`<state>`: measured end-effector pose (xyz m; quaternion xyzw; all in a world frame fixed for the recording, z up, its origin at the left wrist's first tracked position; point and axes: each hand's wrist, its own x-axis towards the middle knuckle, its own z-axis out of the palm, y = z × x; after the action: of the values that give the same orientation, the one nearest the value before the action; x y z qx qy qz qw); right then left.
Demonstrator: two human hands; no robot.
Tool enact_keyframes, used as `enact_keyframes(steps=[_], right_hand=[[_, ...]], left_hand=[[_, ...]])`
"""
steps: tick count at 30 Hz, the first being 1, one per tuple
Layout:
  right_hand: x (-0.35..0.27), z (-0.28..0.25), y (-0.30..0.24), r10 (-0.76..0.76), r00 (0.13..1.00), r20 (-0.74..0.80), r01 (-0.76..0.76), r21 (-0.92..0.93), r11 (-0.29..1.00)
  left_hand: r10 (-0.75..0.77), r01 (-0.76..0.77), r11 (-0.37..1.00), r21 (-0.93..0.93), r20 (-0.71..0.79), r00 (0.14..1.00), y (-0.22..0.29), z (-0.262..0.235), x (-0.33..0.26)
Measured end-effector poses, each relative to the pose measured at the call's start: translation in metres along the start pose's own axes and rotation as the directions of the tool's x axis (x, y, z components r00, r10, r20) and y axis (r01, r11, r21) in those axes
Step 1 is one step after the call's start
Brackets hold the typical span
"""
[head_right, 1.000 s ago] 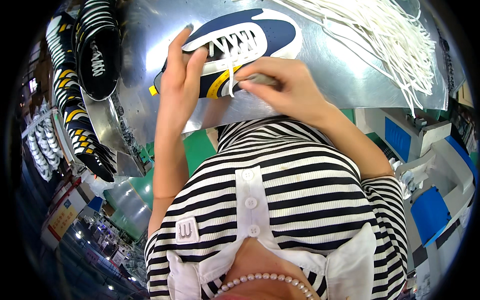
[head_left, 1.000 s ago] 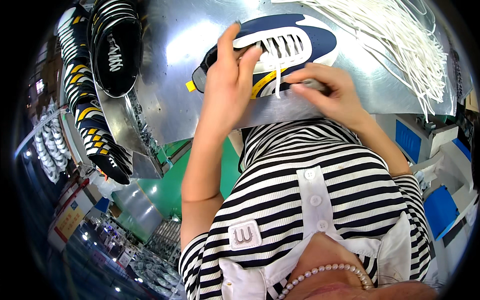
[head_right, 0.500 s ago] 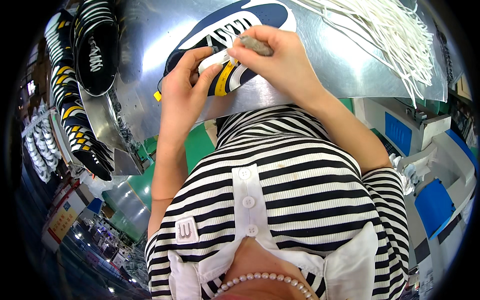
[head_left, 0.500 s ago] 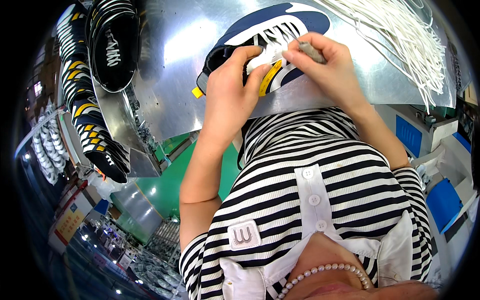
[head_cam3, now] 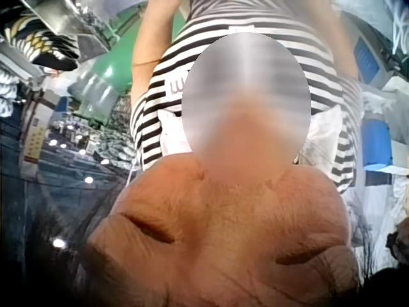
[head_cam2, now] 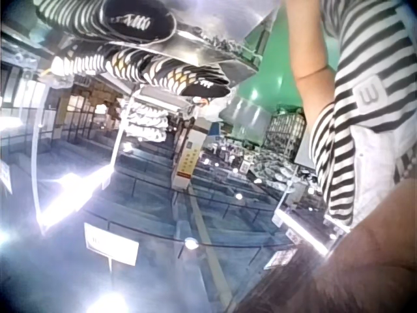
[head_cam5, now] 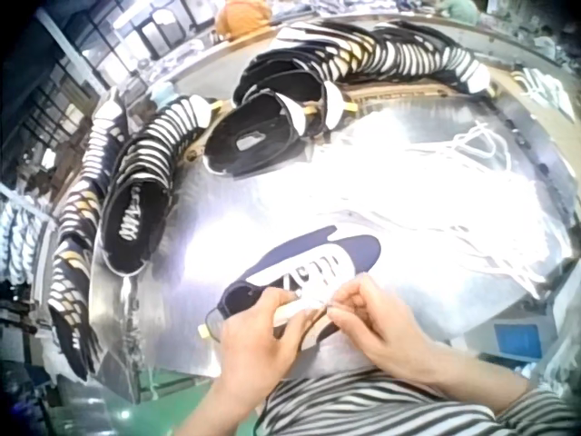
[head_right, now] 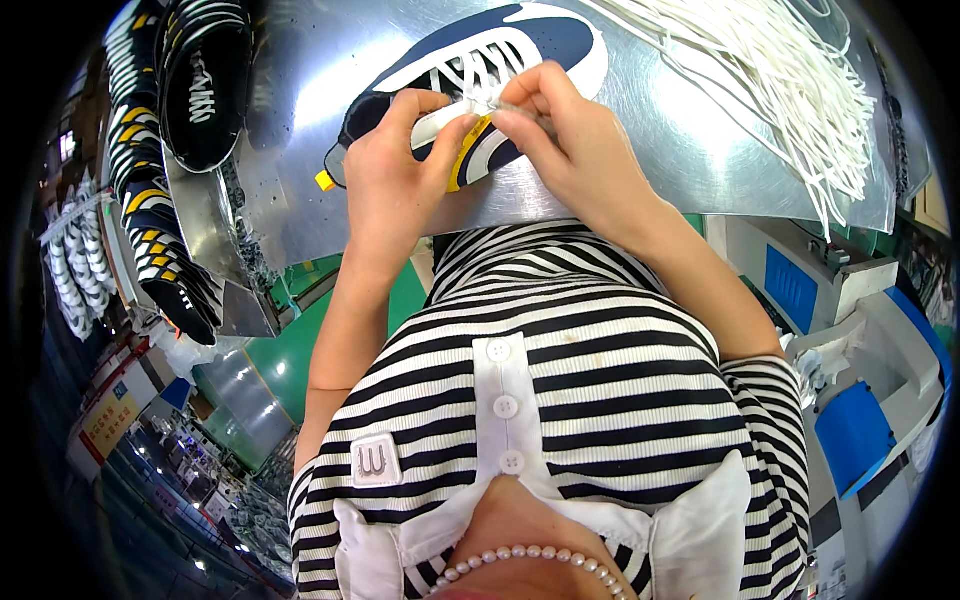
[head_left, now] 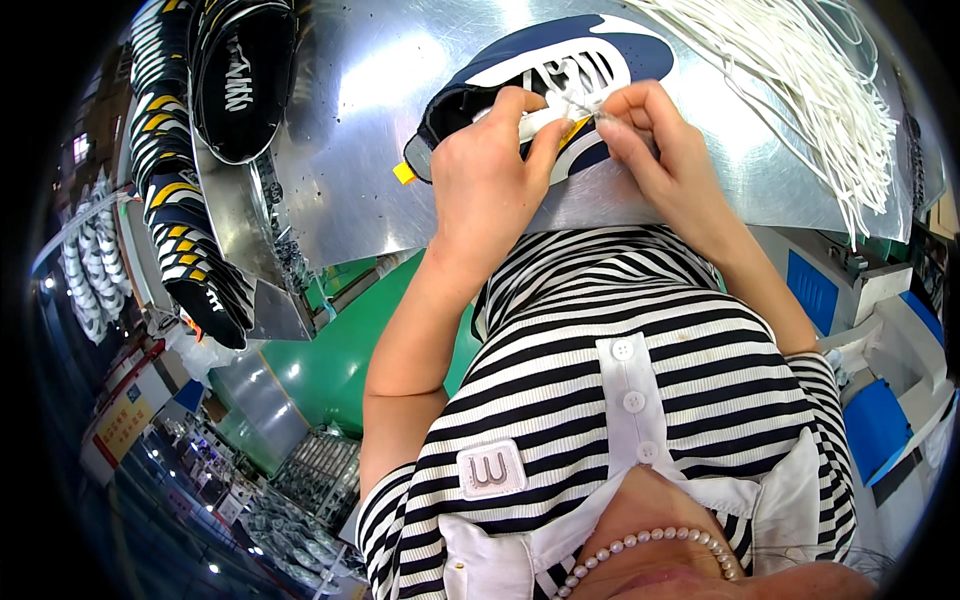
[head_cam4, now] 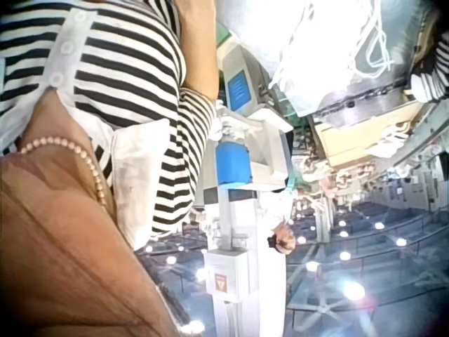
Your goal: The person laces a blue and white shoe upper using a small tool and white laces, threading them through the eyelets one by one. After completion, the person places the finished upper onto a large stack of similar uppers on the table.
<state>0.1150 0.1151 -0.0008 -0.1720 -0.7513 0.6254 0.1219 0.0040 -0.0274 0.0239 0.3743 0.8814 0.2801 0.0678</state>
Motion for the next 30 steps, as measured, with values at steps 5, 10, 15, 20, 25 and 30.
enact_keyframes(steps=[5,10,15,20,25,30], right_hand=[[-0.003,-0.008,0.003,0.012,0.998,0.067,-0.005,-0.099,0.995],[0.003,-0.009,-0.001,0.031,0.996,0.083,-0.023,-0.105,0.994],[0.018,0.005,-0.005,-0.004,0.994,0.105,0.039,-0.332,0.943],[0.011,-0.007,-0.016,0.098,0.983,0.153,-0.054,-0.266,0.962],[0.0,-0.019,-0.026,0.132,0.981,0.139,-0.087,-0.289,0.953],[-0.005,-0.02,-0.024,0.149,0.984,0.096,-0.124,-0.229,0.966]], left_hand=[[0.002,-0.001,1.0,-0.025,0.036,0.999,0.0,-0.001,0.002],[0.213,-0.216,0.974,-0.069,-0.049,0.976,-0.008,0.007,0.0],[0.404,-0.405,0.914,0.018,-0.11,0.908,-0.008,0.016,-0.006],[0.226,-0.228,0.973,-0.032,-0.069,0.972,-0.006,0.011,-0.006],[0.161,-0.162,0.986,-0.048,-0.029,0.987,-0.003,0.008,-0.005],[0.112,-0.113,0.991,-0.075,-0.019,0.993,-0.003,0.008,-0.005]])
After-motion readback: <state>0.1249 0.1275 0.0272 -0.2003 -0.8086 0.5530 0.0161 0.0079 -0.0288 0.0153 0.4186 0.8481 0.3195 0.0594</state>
